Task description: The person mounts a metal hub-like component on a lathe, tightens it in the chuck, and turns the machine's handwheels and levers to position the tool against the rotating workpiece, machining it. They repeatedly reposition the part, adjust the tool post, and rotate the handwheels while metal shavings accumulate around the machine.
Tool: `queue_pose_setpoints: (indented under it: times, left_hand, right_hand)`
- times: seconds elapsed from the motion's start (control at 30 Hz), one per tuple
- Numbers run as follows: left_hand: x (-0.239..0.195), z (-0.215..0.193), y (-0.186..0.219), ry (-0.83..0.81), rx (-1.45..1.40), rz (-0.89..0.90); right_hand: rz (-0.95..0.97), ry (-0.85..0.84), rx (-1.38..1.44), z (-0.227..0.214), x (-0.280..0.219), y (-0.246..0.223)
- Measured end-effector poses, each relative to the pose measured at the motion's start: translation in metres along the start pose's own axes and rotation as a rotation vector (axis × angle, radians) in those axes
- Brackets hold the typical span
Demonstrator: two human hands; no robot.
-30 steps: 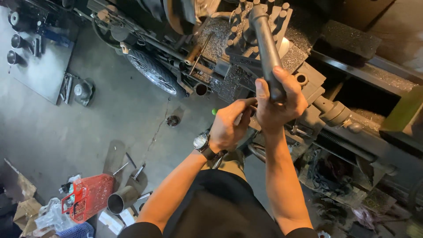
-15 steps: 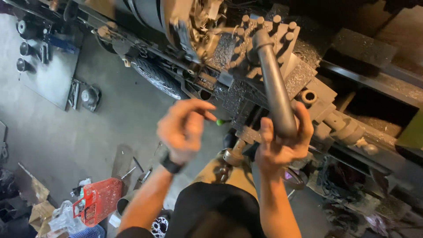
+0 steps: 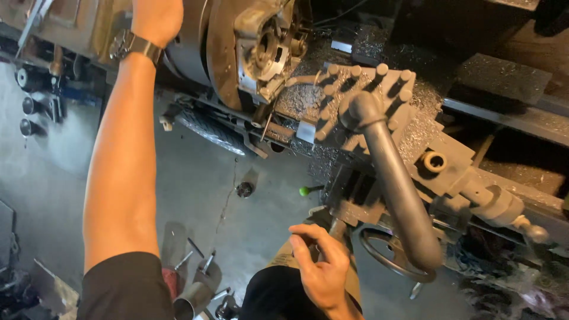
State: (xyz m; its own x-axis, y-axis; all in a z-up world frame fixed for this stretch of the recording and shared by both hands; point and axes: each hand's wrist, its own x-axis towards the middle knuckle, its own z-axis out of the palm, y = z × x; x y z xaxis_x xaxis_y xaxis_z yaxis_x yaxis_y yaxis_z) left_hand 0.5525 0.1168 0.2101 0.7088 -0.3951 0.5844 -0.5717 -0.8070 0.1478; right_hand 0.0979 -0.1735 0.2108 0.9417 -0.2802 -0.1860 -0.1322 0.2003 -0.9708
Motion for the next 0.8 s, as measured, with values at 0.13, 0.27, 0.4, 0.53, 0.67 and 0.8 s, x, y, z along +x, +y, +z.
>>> queue_pose_setpoints:
  times: [0.13,0.27,0.4,0.53,0.67,0.8]
  left_hand:
    - [0.021,0.015,-0.022,-0.074,0.011,0.017]
    - [0.030,0.029,-0.040,-0.157,0.022,0.030]
    - [0.025,0.035,-0.054,-0.244,0.036,0.026]
    - [0.000,0.016,-0.021,-0.198,-0.069,-0.116]
    - [-0.050,0.018,0.010,0.108,-0.296,-0.298]
    - [-0.111,0.037,0.019,0.313,-0.303,-0.410]
  right_hand:
    - [-0.016,-0.014,-0.037,0.015,0.011,0.006]
    - [-0.121,-0.007,-0.034,0.029,0.009,0.021]
    - [-0.027,0.009,-0.005,0.041,0.006,0.025]
    - [-0.064,-0.100,-0.014,0.053,0.015,0.024]
    - [-0.034,-0.147,0.023,0.061,0.025,0.020]
    - [-0.072,-0.159,0.022,0.061,0.031,0.021]
